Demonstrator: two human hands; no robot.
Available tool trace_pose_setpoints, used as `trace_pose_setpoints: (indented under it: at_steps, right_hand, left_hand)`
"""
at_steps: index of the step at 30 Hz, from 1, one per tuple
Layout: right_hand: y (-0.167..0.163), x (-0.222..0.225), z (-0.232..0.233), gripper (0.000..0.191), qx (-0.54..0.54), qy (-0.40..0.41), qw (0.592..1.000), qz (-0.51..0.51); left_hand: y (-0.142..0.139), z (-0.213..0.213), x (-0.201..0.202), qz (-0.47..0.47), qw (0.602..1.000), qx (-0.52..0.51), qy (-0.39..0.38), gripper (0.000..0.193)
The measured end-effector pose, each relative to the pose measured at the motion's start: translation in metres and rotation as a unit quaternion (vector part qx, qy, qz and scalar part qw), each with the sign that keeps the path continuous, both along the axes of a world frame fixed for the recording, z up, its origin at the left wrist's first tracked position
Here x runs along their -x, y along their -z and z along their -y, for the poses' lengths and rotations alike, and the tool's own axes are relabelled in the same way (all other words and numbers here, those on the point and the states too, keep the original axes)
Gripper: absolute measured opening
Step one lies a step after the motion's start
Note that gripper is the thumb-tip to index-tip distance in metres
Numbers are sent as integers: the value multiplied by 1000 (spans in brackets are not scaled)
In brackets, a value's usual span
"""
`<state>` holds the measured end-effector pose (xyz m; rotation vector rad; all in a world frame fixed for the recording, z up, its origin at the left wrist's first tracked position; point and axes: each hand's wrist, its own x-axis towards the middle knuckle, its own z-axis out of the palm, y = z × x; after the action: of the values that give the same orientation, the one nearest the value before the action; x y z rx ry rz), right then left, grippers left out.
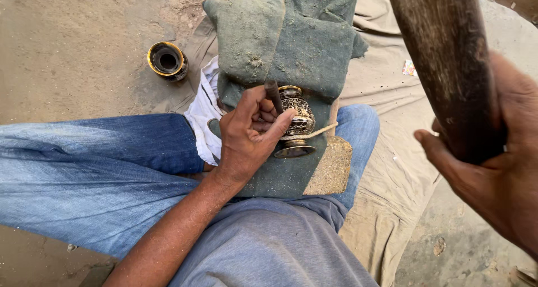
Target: The person sits on the ground and uses a hammer and chisel to engrave a decorative pattern onto a small brass vessel. They repeatedly strike the chisel with the hammer while rotating the vessel to work on different sections.
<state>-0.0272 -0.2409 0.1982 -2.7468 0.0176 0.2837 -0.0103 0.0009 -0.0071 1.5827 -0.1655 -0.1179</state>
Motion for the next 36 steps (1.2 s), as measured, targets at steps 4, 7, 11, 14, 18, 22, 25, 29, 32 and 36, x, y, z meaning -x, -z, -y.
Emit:
trace_pose_setpoints:
  at_steps: [4,7,11,14,18,22,25,29,32,36]
  right_hand:
    - [-9,-7,6,63,89,-133,986,49]
    - [-18,-13,-4,68,214,-115,970,25]
    - [-23,-17,-14,60,165,-111,979,35]
    - [-22,-16,-14,66,269,-142,952,-26]
    - [-19,-14,-17,67,228,-122,966,5]
    - [-22,-15,-24,69,261,-137,956,-3]
    - [-22,-17,-25,66,188,-109,976,19]
    - [-18,-12,-20,66,211,-98,973,4]
    - [-16,-8,-16,71,283,-108,952,-43]
    - [-1,-16,-13,76,325,-36,933,-149]
  left_hand:
    - [-1,0,2,73,997,-13,15,40]
    - [-1,-1,0,86,995,-39,17,41]
    - [-1,0,-1,70,997,-41,13,40]
    - [0,1,0,93,994,-53,18,39]
    - [2,0,-1,96,994,-45,18,40]
    - [3,-2,-2,96,994,-50,32,40]
    - [3,-2,-2,90,994,-45,31,41]
    - [1,-3,-4,95,993,-48,44,41]
    - [-4,-5,-6,102,992,-58,50,36]
    - [-15,-5,-8,137,988,-40,51,40]
